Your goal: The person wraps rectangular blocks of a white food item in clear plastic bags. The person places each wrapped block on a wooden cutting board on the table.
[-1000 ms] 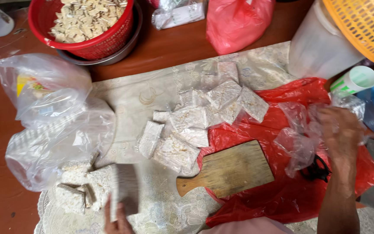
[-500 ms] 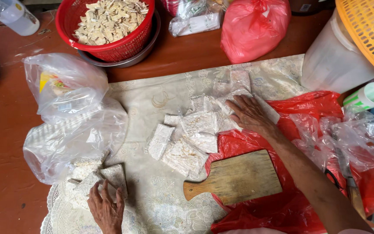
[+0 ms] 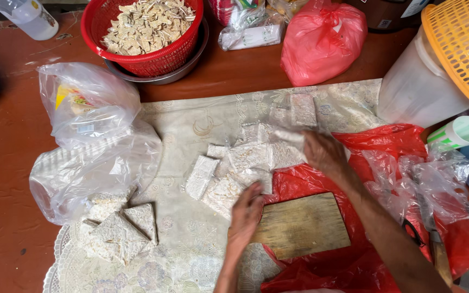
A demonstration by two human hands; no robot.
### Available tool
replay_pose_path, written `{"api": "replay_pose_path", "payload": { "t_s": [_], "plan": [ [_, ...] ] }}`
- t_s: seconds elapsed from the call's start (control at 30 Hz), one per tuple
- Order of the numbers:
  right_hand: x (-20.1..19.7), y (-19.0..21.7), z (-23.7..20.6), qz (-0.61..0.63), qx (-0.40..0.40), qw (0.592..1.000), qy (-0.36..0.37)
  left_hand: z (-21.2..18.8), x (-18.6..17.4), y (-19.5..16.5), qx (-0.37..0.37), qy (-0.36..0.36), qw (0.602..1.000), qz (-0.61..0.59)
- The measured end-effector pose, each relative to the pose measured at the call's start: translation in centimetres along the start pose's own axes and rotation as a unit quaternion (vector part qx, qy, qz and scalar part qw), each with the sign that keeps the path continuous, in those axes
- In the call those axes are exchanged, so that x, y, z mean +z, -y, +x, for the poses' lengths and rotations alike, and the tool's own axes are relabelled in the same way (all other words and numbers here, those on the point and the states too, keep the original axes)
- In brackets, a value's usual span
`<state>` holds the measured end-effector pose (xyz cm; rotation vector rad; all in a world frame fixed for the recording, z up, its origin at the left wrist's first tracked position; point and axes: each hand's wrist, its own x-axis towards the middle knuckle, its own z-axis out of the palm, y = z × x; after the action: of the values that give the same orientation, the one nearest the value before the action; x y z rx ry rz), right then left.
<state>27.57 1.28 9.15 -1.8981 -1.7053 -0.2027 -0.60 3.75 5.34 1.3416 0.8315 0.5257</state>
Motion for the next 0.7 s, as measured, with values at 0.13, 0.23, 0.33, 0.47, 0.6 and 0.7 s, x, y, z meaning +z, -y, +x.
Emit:
{"api": "replay_pose_path", "payload": {
  "t_s": [0.13, 0.23, 0.33, 0.47, 0.6, 0.7],
  "plan": [
    [1.8, 3.7, -4.4, -0.047, -0.117, 0.989, -0.075, 4.5, 5.8, 0.6, -0.053, 0.034, 0.988, -0.144],
    [3.4, 5.6, -6.9, -0.021, -0.118, 0.992, -0.044, 6.8, 6.4, 1.8, -0.024, 0.007, 0.946, -0.323],
    [4.0, 5.7, -7.8, 0.142, 0.061, 0.983, 0.096, 7.2, 6.6, 2.9, -0.021, -0.017, 0.930, -0.366],
    [3.0, 2.6, -4.3, 0.182, 0.132, 0.969, 0.106, 7.7, 7.6, 2.5, -0.073, -0.077, 0.958, -0.265],
    [1.8, 1.9, -0.4, 0.079, -0.034, 0.989, 0.120, 8.0, 8.0, 2.3, 0.041, -0.101, 0.987, -0.122],
    [0.6, 3.6, 1.7, 0.014, -0.113, 0.982, 0.152, 7.5, 6.7, 1.3, 0.123, -0.108, 0.986, 0.033]
  ]
}}
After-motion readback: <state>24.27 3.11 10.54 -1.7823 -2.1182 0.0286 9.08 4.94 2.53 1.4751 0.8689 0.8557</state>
